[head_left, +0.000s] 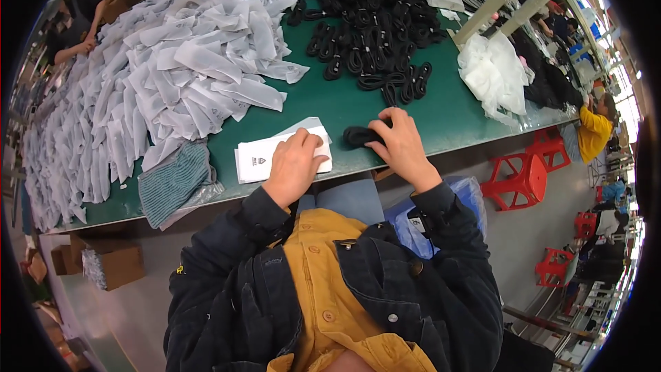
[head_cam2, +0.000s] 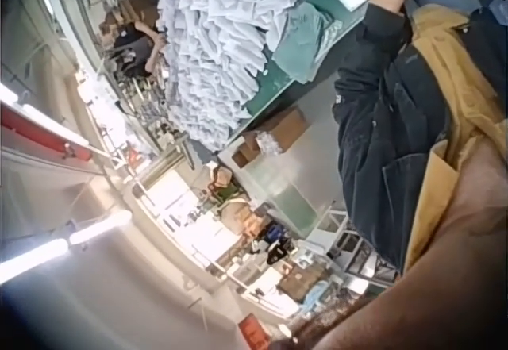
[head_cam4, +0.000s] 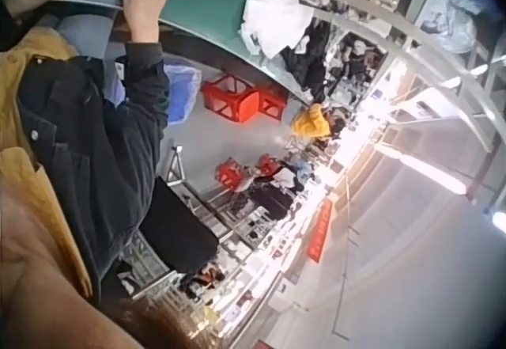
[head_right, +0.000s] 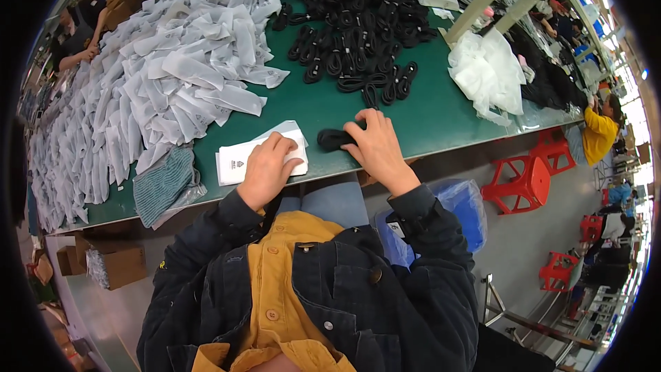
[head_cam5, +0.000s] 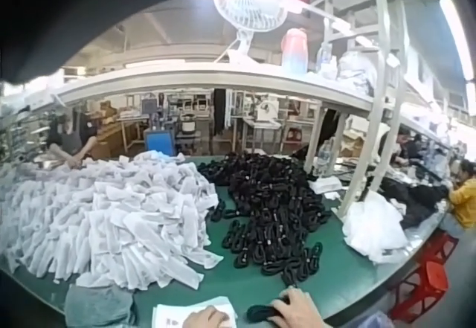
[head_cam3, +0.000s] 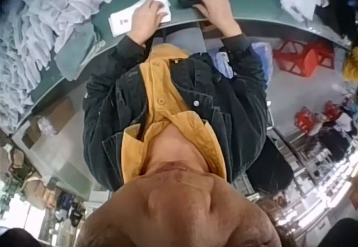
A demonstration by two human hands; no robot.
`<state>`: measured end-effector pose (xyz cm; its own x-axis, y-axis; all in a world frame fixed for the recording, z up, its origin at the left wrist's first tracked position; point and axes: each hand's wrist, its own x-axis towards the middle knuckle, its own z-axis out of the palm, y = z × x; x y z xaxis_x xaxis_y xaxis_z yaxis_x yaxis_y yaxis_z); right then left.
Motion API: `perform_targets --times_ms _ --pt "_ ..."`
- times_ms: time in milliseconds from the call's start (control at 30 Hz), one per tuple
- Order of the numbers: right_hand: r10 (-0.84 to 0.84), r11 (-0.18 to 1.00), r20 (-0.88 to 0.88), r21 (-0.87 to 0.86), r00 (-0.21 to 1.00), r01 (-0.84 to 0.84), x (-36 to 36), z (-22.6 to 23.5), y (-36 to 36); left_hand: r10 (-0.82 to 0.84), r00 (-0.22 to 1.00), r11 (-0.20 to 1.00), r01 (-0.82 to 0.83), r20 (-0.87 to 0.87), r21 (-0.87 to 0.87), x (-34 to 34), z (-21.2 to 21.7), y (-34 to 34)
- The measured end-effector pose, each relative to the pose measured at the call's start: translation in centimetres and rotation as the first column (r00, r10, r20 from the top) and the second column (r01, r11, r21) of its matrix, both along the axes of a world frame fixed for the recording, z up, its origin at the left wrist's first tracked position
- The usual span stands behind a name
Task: The person packages black cables by hand, picking up a cable and a white bag, sliding the cable into the bag, and setting the packaged item onto a pile. This process is repeated multiple times, with the person occasionally rearranging the piles on the table.
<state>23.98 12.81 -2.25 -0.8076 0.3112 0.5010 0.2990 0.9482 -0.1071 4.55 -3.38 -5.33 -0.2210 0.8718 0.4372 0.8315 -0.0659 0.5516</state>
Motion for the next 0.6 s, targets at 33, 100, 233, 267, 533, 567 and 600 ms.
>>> perform_targets --times_ms 33,100,233,267,533,567,600 --pt "-0.045 0.997 -0.038 -0.062 0.998 0.042 0.1 -0.7 0.1 -0.006 1.0 1.0 0.006 0.002 -0.008 -0.1 -0.1 0.1" --pt "-0.102 0.989 -0.073 -0.119 0.992 0.093 0.5 -1.3 -0.2 -0.011 0.998 1.0 0.011 0.061 -0.005 -0.3 -0.5 0.1" --pt "-0.309 0.783 -0.288 -0.618 0.906 0.071 0.6 -1.3 -1.1 0.007 0.978 1.0 -0.006 0.207 -0.004 -0.4 -0.6 0.1" --pt "-0.338 0.689 -0.271 -0.723 0.901 0.041 0.6 -0.7 -1.6 0.012 0.969 1.0 -0.012 0.248 -0.003 -0.4 -0.5 -0.1" --pt "-0.177 0.684 -0.288 -0.723 0.941 -0.093 -0.5 -1.3 -5.0 0.031 0.836 0.997 0.011 0.548 -0.073 -0.8 -0.6 -0.4" --pt "-0.116 0.777 -0.327 -0.618 0.938 -0.119 -0.8 -1.3 -5.2 0.043 0.792 0.996 0.016 0.61 -0.09 -0.9 -0.7 -0.4" --pt "-0.05 0.854 -0.355 -0.499 0.933 -0.144 -0.9 -1.3 -5.3 0.045 0.792 0.996 0.013 0.609 -0.09 -0.9 -0.7 -0.5"
